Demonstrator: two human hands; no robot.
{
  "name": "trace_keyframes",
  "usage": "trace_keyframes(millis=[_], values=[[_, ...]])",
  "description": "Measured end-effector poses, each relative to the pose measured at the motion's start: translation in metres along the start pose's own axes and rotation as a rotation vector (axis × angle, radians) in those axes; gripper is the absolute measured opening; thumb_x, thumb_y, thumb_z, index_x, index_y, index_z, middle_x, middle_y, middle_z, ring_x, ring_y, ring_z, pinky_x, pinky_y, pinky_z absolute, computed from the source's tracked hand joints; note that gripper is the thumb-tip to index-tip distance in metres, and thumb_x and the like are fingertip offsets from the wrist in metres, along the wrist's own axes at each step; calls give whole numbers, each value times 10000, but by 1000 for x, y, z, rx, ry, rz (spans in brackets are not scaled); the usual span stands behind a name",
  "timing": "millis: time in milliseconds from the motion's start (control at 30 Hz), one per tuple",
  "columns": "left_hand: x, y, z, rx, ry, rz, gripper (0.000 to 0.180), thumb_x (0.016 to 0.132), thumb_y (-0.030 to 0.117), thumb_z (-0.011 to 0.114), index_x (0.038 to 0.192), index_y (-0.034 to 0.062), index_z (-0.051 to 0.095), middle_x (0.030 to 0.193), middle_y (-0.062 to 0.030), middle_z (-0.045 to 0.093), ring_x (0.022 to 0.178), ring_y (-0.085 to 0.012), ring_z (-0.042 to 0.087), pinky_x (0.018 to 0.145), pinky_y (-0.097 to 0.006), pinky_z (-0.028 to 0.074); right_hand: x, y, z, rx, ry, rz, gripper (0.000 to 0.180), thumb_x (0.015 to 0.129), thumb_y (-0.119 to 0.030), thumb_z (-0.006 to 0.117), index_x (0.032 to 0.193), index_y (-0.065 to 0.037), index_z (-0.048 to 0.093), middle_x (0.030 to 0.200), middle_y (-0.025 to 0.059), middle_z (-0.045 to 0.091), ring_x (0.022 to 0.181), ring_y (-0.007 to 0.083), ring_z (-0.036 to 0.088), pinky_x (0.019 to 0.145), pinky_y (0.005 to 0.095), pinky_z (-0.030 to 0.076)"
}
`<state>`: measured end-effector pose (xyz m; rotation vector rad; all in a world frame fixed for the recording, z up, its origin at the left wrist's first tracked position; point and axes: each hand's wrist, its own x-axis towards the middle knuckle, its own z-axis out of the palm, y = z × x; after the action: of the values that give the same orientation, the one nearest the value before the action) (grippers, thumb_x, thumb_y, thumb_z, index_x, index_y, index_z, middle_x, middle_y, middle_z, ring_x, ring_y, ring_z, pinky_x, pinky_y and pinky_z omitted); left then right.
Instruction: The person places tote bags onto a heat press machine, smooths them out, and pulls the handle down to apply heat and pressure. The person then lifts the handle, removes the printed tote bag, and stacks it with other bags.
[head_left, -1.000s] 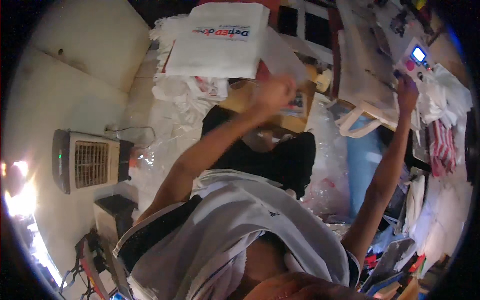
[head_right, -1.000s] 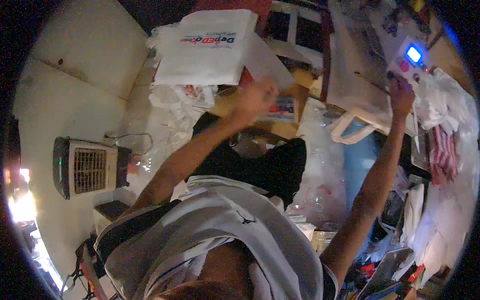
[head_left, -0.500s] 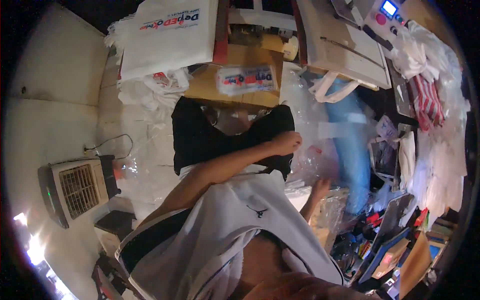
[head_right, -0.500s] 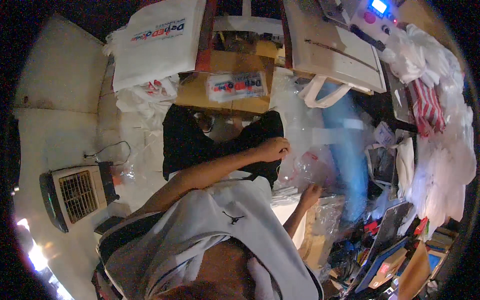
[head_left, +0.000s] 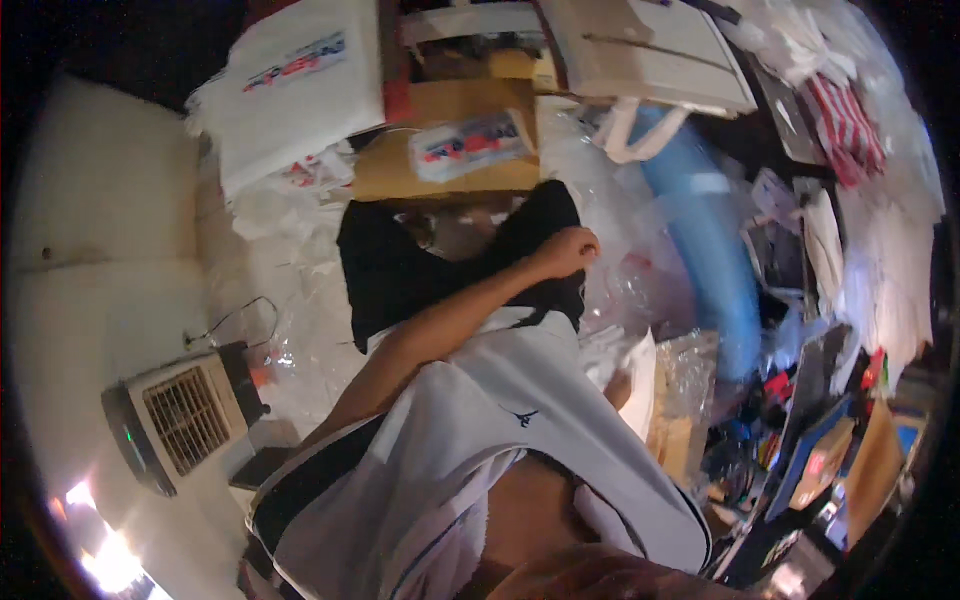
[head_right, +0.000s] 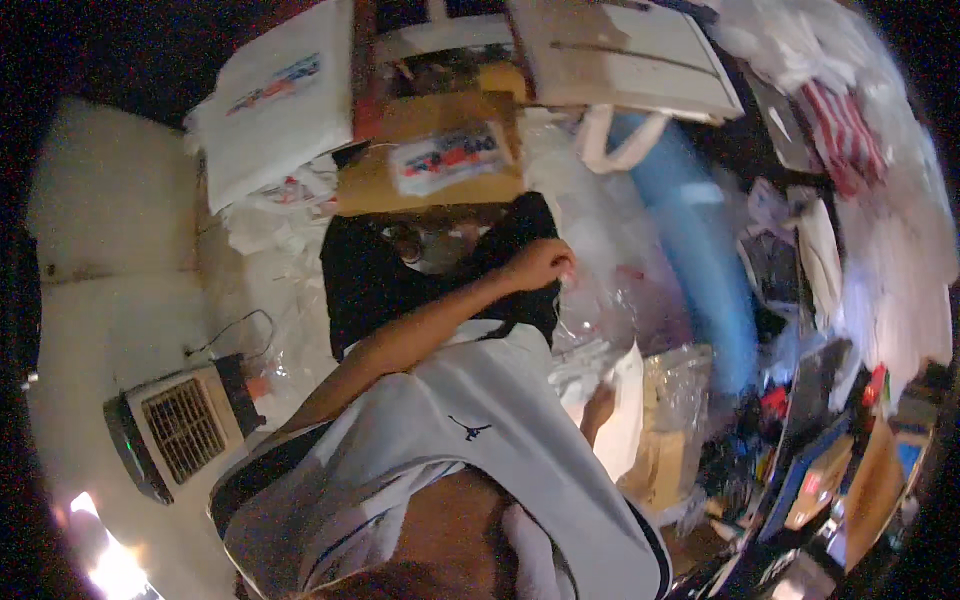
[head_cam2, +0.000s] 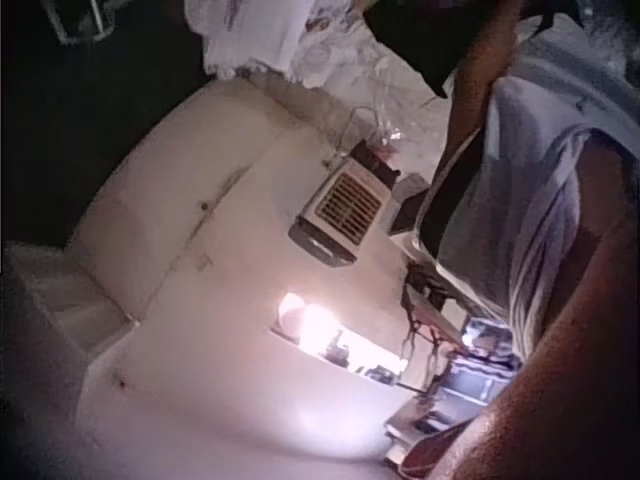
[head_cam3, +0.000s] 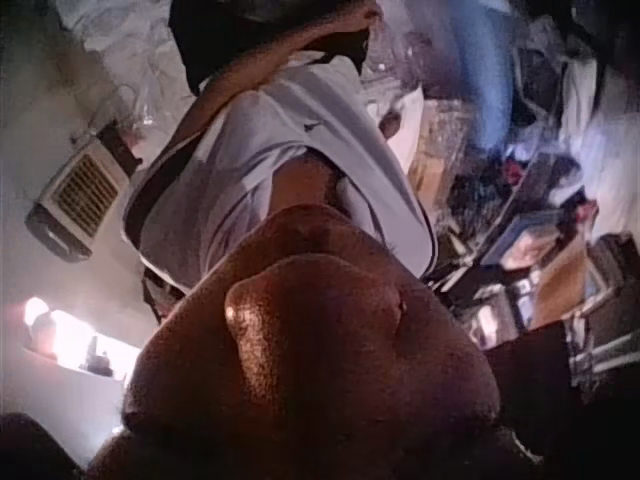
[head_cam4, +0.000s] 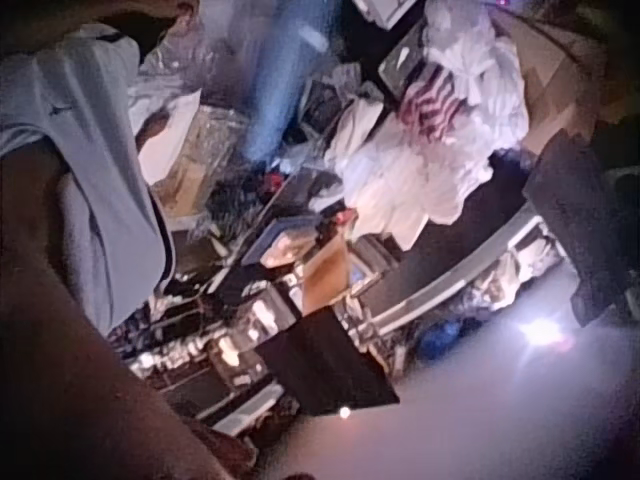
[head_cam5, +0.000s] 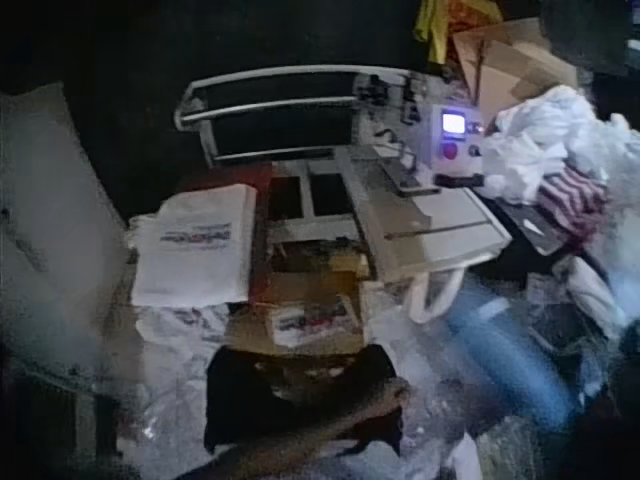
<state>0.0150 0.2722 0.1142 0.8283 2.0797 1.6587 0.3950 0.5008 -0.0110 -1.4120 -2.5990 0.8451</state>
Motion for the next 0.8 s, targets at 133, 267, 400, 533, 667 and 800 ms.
trace_keyframes(millis=[133, 267, 400, 533, 667, 800], values=[[0, 4, -5, -313, -46, -207, 302, 987, 273, 640, 964, -16, 723, 898, -130, 757, 800, -220, 740, 790, -347, 579, 30, -164, -79, 489, 99, -123, 359, 1043, -290, 575, 951, 52, 632, 823, 74, 594, 808, 153, 535, 719, 340, 454], [1, 48, -29, -626, -507, -726, 628, 991, 560, 550, 1066, -44, 704, 975, -151, 750, 860, -227, 731, 838, -353, 576, 28, -333, -150, 871, 147, -340, 361, 1029, -307, 612, 1099, 46, 634, 1002, 56, 645, 912, 159, 566, 796, 308, 465], [-4, 140, -82, -1400, -869, -722, 707, 963, 639, 547, 1113, -37, 688, 1030, -151, 726, 943, -201, 706, 891, -364, 563, 5, -415, -175, 1119, 212, -563, 409, 972, -368, 683, 1136, 5, 651, 1093, 74, 661, 995, 182, 590, 881, 318, 475], [-25, 232, -152, -1235, 45, -289, 590, 933, 512, 677, 1217, -4, 647, 1095, -108, 714, 1002, -181, 685, 915, -342, 546, 7, -439, -169, 1220, 177, -708, 411, 976, -422, 651, 1101, -31, 646, 1037, 53, 635, 955, 171, 578, 851, 313, 467], [-89, 264, -266, -888, 518, -116, 516, 901, 361, 768, 1241, -1, 627, 1081, -74, 713, 937, -161, 689, 841, -314, 560, 48, -467, -142, 1303, -82, -709, 419, 980, -476, 619, 1066, -67, 640, 981, 33, 609, 914, 159, 567, 821, 308, 459], [-147, 257, -349, -425, 880, -261, 558, 883, 426, 771, 1221, 0, 644, 1026, -93, 720, 869, -158, 691, 764, -317, 566, 101, -535, -76, 1363, -578, -650, 432, 984, -529, 586, 1031, -102, 635, 925, 12, 583, 874, 147, 555, 791, 303, 451]])
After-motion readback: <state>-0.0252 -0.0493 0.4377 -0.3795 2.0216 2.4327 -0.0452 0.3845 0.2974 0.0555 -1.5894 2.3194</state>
